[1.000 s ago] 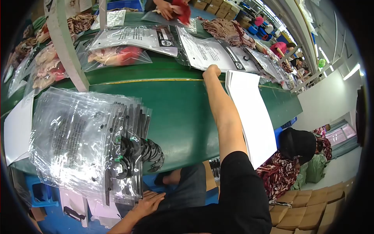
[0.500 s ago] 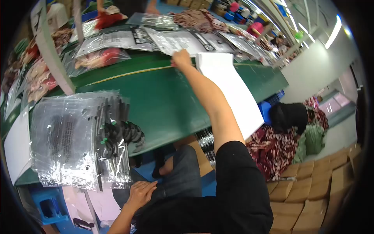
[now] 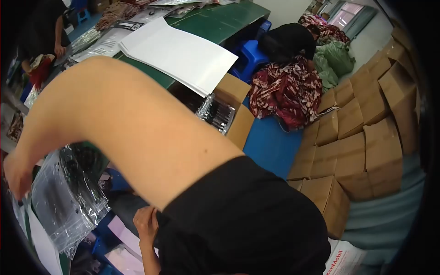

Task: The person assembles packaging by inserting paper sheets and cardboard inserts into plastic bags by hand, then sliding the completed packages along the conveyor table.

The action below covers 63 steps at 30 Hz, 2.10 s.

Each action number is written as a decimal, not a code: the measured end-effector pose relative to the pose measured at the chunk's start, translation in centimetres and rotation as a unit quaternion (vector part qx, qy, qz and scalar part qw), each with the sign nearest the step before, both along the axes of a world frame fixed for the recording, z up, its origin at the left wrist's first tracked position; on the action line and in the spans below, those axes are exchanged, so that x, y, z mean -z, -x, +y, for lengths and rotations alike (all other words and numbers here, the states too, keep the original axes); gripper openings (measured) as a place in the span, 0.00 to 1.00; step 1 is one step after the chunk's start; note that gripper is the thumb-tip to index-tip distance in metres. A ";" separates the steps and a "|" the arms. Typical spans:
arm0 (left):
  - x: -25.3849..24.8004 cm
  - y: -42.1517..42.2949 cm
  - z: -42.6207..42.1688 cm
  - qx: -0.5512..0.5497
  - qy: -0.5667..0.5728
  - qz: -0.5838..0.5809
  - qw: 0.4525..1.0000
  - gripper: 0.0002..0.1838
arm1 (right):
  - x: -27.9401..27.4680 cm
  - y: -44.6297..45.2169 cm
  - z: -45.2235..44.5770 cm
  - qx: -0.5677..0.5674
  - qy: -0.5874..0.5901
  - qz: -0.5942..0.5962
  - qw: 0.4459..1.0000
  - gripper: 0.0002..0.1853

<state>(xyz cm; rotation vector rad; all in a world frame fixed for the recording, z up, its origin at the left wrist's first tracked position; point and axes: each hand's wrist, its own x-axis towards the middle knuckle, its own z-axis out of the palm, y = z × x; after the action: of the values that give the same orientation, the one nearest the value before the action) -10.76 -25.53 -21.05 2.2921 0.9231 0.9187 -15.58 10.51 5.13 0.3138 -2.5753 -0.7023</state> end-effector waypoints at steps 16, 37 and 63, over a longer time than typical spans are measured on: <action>-3.6 1.0 0.1 -0.025 -0.074 0.011 0.997 0.14 | -0.9 4.0 -10.4 -0.064 -0.063 -0.038 0.995 0.07; -3.8 10.7 0.8 -0.295 -0.168 -0.123 0.933 0.18 | 10.1 -13.5 -4.0 0.275 0.335 0.069 0.899 0.13; -8.9 17.2 6.1 -0.442 -0.232 -0.026 0.866 0.32 | 3.7 -5.4 -4.3 0.171 0.491 0.139 0.843 0.11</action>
<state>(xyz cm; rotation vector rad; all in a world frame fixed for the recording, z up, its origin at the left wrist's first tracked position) -27.91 -19.40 -12.17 2.1400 1.9773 1.7142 -10.15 6.23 1.44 -0.5491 -2.3527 0.4966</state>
